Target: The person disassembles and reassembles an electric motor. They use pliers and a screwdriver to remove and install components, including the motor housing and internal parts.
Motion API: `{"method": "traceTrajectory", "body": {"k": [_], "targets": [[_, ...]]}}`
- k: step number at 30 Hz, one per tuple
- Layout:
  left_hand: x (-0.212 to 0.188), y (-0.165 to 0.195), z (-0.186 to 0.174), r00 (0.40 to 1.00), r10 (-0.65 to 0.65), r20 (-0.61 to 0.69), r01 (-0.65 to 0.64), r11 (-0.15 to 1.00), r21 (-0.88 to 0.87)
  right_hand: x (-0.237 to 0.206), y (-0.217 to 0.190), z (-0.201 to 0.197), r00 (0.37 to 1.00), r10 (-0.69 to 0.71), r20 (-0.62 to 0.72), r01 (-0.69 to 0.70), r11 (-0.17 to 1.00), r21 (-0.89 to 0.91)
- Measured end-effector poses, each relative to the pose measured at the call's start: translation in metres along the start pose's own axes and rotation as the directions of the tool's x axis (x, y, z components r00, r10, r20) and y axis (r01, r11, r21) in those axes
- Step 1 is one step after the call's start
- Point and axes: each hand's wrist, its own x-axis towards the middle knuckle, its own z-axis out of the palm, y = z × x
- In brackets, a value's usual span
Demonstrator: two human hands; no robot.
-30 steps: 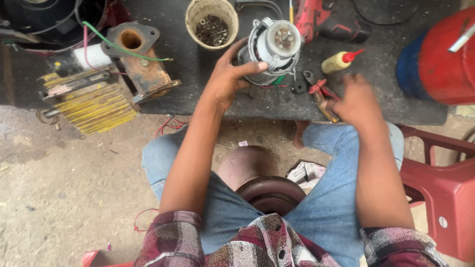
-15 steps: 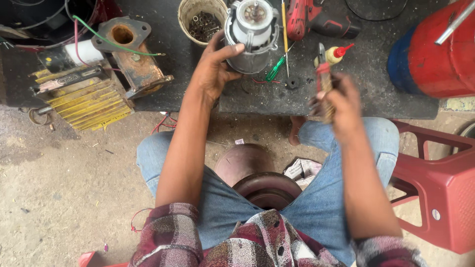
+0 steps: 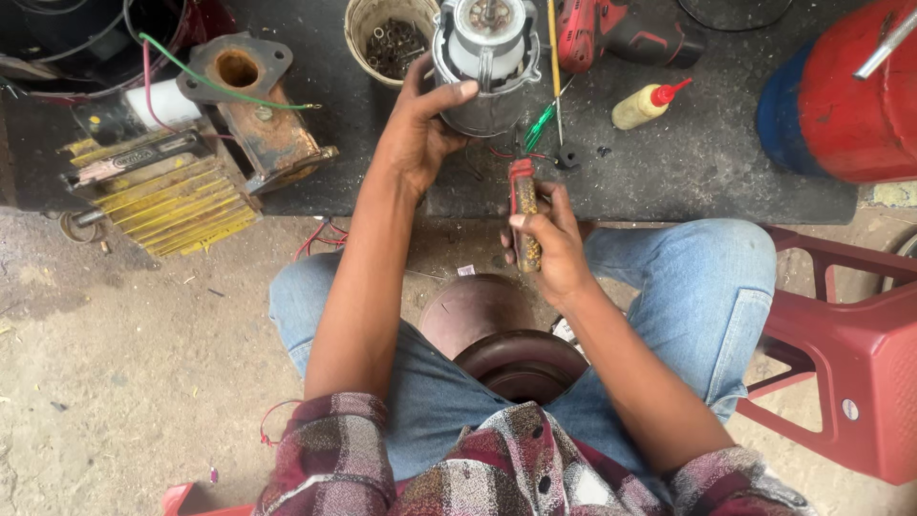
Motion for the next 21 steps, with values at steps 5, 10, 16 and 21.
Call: {"method": "traceTrajectory", "body": {"k": [5, 10, 16, 21], "targets": [[-0.001, 0.001, 0.003, 1.000, -0.009, 0.001, 0.009, 1.000, 0.006, 0.002, -0.011, -0.010, 0.993, -0.075, 0.095, 0.090, 0.982, -0.168], [-0.001, 0.001, 0.006, 0.999, -0.028, 0.028, 0.029, 0.999, -0.025, 0.005, -0.010, -0.011, 0.997, -0.056, 0.058, 0.061, 0.994, -0.088], [0.002, 0.000, 0.006, 0.999, -0.028, 0.019, 0.029, 0.998, -0.055, 0.001, 0.000, 0.001, 0.999, -0.037, 0.032, 0.039, 0.998, -0.051], [0.002, 0.000, 0.005, 0.999, -0.029, 0.023, 0.031, 0.995, -0.091, 0.003, -0.002, 0.004, 0.998, -0.018, 0.067, 0.023, 0.997, -0.077]]}}
